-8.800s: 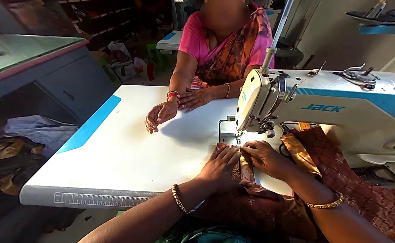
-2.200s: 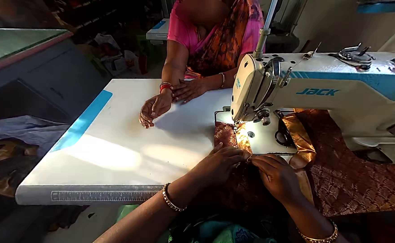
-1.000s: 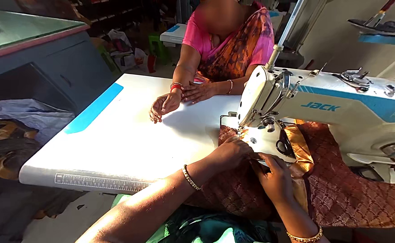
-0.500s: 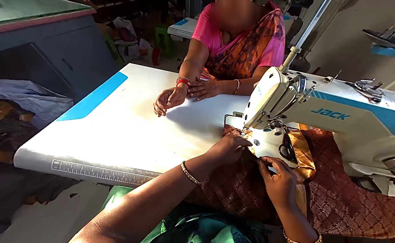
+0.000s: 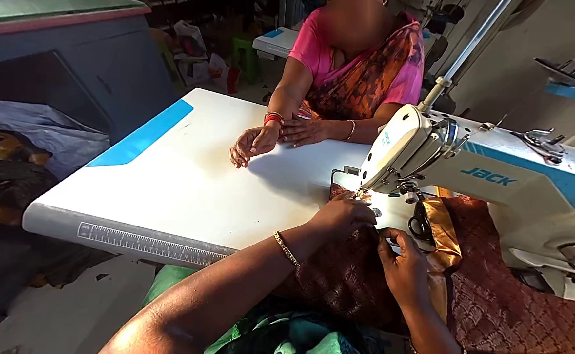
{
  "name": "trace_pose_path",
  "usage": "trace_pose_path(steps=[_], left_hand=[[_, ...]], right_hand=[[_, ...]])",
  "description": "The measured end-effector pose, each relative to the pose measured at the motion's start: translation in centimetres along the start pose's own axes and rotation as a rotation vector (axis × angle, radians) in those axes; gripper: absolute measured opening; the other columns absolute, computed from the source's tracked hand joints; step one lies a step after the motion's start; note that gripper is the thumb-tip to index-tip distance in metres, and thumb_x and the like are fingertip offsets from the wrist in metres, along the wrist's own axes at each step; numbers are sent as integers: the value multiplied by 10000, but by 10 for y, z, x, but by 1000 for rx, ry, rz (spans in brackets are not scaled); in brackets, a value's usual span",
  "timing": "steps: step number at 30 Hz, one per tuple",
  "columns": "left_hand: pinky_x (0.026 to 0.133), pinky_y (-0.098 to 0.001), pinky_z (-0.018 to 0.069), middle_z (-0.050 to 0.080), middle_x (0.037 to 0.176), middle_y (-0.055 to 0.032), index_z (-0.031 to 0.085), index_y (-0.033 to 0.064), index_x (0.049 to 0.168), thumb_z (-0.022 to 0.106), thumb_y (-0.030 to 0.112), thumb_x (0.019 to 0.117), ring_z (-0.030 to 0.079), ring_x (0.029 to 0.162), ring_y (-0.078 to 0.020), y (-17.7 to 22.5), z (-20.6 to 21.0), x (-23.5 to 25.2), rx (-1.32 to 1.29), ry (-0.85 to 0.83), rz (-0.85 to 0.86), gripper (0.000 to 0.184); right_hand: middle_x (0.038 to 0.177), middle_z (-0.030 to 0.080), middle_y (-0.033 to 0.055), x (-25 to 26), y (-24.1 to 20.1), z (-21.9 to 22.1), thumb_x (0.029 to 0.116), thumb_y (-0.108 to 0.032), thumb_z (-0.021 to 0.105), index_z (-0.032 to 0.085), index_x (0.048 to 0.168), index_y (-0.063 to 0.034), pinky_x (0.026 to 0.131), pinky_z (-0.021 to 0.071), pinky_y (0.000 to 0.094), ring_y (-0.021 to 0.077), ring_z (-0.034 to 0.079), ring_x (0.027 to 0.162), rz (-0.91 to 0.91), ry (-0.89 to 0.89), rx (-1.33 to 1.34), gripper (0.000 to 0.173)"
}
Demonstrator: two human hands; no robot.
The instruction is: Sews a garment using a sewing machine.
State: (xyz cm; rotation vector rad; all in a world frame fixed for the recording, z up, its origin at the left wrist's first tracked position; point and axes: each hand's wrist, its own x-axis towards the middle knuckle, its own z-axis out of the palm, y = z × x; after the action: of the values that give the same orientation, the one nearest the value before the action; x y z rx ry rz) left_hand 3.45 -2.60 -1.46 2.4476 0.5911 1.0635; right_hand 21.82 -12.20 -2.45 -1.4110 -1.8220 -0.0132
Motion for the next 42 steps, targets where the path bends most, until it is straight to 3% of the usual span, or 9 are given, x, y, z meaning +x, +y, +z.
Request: trace_pose_path(steps=[3,9,14,20,26,30,34,37,42], left_hand=[[1161,-550,376,773,1127,-95,802,46,1027,663,57,957,667,1226,-299,-1,0,-1,22,6,42,156],[1110,-507,440,778,1042,-101,797,42,967,646,4,934,712,1116,-272,-2,1,-1,49,47,120,159],[1043,-481,495,775,1015,-97,786,34,980,636,12,940,729,1037,-250,-2,1,-3,46,17,118,157],[949,-472,540,766,979,-115,778,16,969,642,-8,929,724,994,-281,-1,-2,-8,30,-96,67,143],[1047,-495,489,747,1155,-140,768,23,1116,585,19,983,679,1164,-300,15,-17,-11,32,-390,-193,226],[1172,-439,396,650,1407,-65,721,79,1280,548,-6,988,568,1360,-240,37,-29,-19,109,-473,-273,350],[1203,-481,352,654,1370,-139,729,40,1242,544,-6,1003,574,1345,-290,28,-30,-30,115,-352,-165,306],[1179,-449,384,637,1390,-170,649,-19,1334,525,10,1009,559,1359,-312,24,-32,-26,157,-276,-178,349],[1230,-496,286,590,1471,-97,639,67,1388,519,90,1052,491,1428,-265,32,-33,-15,208,-456,-224,357]], right_hand=[[945,691,113,2,-3,1,984,-169,581,672,1057,-21,742,577,364,212,690,851,26,17,0,188],[901,678,103,4,-5,3,971,-167,592,670,1043,-17,718,570,357,194,680,813,35,31,-3,183],[979,720,152,4,-6,5,889,-105,705,719,1069,1,807,590,439,281,712,916,11,58,-36,209],[954,720,141,3,-3,9,847,-43,697,758,912,-8,841,569,466,315,696,944,-112,33,-105,95],[1008,733,131,1,-2,6,836,69,680,782,939,-16,866,585,484,322,703,1006,-176,-149,-135,168],[1003,726,132,4,-2,3,830,121,648,779,938,-17,832,597,459,305,707,978,-203,-215,-117,219],[1019,727,142,5,-5,-1,807,113,705,784,963,-16,804,602,486,323,710,984,-184,-247,-103,217],[1052,736,144,6,-7,-1,782,88,752,780,929,-9,809,603,495,330,714,994,-190,-242,-101,179],[1021,738,124,4,-4,2,786,83,740,772,880,-20,769,612,458,301,720,967,-231,-202,-121,143]])
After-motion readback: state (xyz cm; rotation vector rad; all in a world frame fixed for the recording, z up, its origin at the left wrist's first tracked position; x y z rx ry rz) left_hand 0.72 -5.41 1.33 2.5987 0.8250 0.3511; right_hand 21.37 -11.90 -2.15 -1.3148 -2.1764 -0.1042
